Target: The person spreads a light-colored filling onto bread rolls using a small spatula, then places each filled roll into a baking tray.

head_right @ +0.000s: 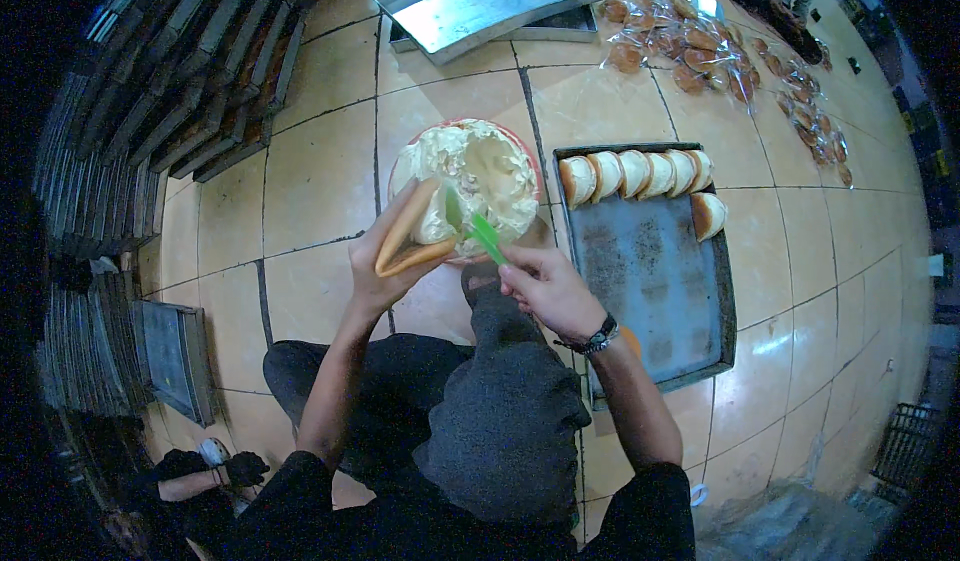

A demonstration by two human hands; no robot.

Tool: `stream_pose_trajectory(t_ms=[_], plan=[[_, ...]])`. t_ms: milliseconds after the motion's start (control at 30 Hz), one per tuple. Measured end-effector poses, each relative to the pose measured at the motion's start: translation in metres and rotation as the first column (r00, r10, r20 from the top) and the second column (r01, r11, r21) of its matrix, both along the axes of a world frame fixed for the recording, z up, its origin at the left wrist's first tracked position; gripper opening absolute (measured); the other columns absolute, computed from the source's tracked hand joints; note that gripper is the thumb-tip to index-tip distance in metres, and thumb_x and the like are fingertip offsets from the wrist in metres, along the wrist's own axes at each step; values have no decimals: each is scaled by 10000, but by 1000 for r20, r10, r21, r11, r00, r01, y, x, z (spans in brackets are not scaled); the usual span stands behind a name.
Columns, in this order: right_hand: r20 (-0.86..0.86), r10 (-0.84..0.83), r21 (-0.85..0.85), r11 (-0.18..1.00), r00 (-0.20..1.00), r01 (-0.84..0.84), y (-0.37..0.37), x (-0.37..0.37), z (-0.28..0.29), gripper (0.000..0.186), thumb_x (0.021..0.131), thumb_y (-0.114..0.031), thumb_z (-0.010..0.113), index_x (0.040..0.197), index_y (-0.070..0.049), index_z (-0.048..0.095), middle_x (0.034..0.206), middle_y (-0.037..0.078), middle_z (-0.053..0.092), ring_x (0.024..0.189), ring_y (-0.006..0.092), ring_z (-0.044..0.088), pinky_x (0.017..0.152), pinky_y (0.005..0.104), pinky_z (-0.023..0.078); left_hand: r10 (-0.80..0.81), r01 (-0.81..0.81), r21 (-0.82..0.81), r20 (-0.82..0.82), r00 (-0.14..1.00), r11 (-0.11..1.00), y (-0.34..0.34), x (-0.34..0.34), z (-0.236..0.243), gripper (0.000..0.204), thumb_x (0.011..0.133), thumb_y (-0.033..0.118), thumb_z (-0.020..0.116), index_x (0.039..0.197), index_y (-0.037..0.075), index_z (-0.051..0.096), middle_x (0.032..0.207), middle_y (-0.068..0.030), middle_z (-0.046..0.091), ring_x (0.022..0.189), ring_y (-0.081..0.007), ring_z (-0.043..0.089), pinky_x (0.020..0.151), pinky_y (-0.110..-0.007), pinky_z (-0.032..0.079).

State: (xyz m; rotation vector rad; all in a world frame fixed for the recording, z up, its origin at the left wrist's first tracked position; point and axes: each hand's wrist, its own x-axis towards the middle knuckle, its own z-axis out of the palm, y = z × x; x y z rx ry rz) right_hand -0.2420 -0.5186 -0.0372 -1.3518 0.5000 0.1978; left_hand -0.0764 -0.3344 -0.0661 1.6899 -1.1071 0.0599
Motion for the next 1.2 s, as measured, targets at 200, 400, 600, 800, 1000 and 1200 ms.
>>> stream_pose_trajectory(t_ms=[200,400,600,800,1000,1200], plan=[[102,155,-313,943,983,-116,-4,7,14,397,973,-80,511,1363,-7,499,775,-30,546,652,46,465,568,211,412,44,-54,116,87,995,992,-13,13,4,711,701,105,831,1321,-18,508,1290,-205,578,1173,-310,593,973,-371,504],[187,292,-555,819,938,-145,13,9,47,389,960,-71,521,1342,1,513,717,-8,553,667,69,505,612,249,448,218,-288,202,311,925,936,-15,24,-7,654,734,149,811,1296,-31,528,1246,-223,602,1136,-337,612,908,-377,525],[228,127,-347,937,965,-41,4,5,38,336,898,-87,612,1218,1,556,854,67,614,753,123,577,693,306,476,186,-175,85,-137,973,981,-22,13,-8,596,776,77,764,1307,-24,513,1209,-159,637,1046,-260,652,894,-359,526],[460,-227,-513,722,859,465,6,17,-47,719,633,-69,900,1100,-72,353,1235,97,461,1102,212,570,905,320,519,-486,-87,-488,-873,44,868,-47,-22,-27,524,806,5,720,1281,-2,500,1171,-100,615,1076,-196,610,921,-357,514],[380,-643,-153,665,664,731,-21,-19,-84,597,698,51,812,1043,-73,341,1150,117,529,1145,247,579,927,363,541,-387,285,-352,-919,76,891,-105,-43,-55,774,718,40,808,1380,-1,408,1279,-110,552,1180,-234,540,978,-357,454],[602,-780,-288,-12,172,958,-160,-88,-229,611,609,-136,886,972,-54,402,843,59,480,788,197,505,738,327,455,-160,379,-25,-931,329,925,-85,-69,-64,894,727,47,806,1473,59,315,1405,-156,459,1279,-259,465,1031,-376,398]])
